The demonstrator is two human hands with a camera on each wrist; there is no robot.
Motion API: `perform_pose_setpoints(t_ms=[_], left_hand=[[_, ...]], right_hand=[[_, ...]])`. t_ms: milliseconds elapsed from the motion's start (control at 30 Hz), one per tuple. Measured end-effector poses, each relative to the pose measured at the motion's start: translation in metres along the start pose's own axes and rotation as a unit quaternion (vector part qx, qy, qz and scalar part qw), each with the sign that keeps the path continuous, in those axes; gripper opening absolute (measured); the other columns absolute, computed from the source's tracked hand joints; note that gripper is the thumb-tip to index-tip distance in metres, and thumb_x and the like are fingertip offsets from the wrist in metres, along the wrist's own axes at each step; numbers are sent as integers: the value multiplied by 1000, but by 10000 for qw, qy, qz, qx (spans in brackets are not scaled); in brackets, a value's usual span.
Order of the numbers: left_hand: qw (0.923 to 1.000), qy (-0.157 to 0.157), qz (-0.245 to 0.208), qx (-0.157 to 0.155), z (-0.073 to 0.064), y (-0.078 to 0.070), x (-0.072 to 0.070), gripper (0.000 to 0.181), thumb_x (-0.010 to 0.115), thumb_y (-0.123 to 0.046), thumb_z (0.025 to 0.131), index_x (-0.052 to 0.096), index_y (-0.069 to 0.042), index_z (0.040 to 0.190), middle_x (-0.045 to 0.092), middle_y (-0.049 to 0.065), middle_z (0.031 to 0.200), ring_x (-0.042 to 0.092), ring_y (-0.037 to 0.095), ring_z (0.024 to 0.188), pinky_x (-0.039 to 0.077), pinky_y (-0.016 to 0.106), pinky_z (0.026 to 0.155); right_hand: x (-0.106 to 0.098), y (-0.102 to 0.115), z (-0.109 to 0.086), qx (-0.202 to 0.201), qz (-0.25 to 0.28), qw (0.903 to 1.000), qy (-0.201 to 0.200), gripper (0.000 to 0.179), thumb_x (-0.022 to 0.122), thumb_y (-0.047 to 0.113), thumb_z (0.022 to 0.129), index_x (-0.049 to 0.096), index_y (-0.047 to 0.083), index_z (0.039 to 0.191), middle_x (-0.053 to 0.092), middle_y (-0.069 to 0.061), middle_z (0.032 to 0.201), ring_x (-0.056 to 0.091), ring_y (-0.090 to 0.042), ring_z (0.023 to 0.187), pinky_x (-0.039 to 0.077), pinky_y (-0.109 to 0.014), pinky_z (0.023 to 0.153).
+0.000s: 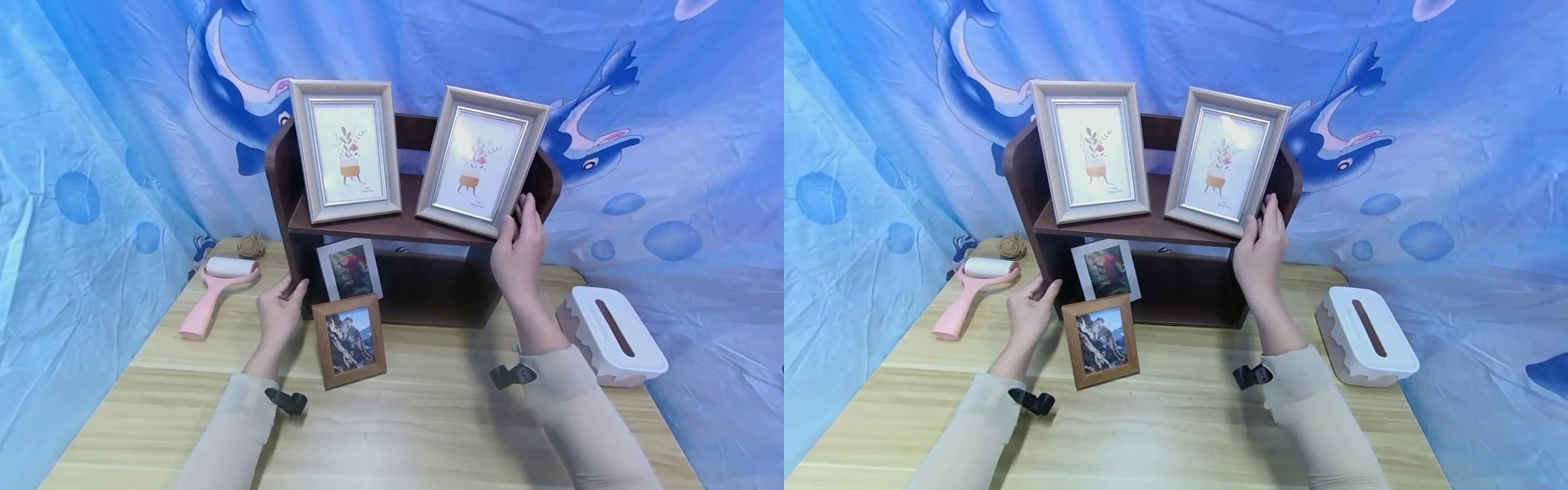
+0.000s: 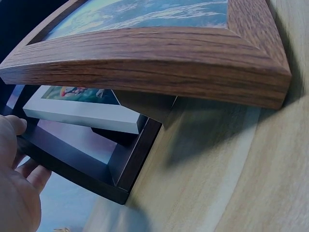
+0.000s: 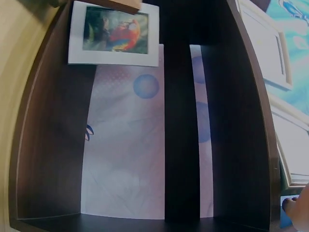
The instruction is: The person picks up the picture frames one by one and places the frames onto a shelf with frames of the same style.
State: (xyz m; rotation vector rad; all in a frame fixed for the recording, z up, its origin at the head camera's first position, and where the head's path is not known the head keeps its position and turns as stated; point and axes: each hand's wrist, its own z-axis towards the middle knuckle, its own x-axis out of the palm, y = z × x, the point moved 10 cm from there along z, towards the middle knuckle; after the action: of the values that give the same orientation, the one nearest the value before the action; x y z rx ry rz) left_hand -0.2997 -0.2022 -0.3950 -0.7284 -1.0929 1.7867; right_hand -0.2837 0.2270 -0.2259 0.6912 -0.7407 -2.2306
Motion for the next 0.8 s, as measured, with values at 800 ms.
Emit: perform_pose_setpoints(t_ms=[800], left_hand=[[9995,-47,253,208,1,2,1,24,71,8,89,70,13,113,69,30,106,70,21,94,57,15,77]], right_hand=[[-50,-11,-59,-889,753,9931,-126,45,60,-18,90,53,-15,134,60,-31,130,59,-33,125,53,-35,102]])
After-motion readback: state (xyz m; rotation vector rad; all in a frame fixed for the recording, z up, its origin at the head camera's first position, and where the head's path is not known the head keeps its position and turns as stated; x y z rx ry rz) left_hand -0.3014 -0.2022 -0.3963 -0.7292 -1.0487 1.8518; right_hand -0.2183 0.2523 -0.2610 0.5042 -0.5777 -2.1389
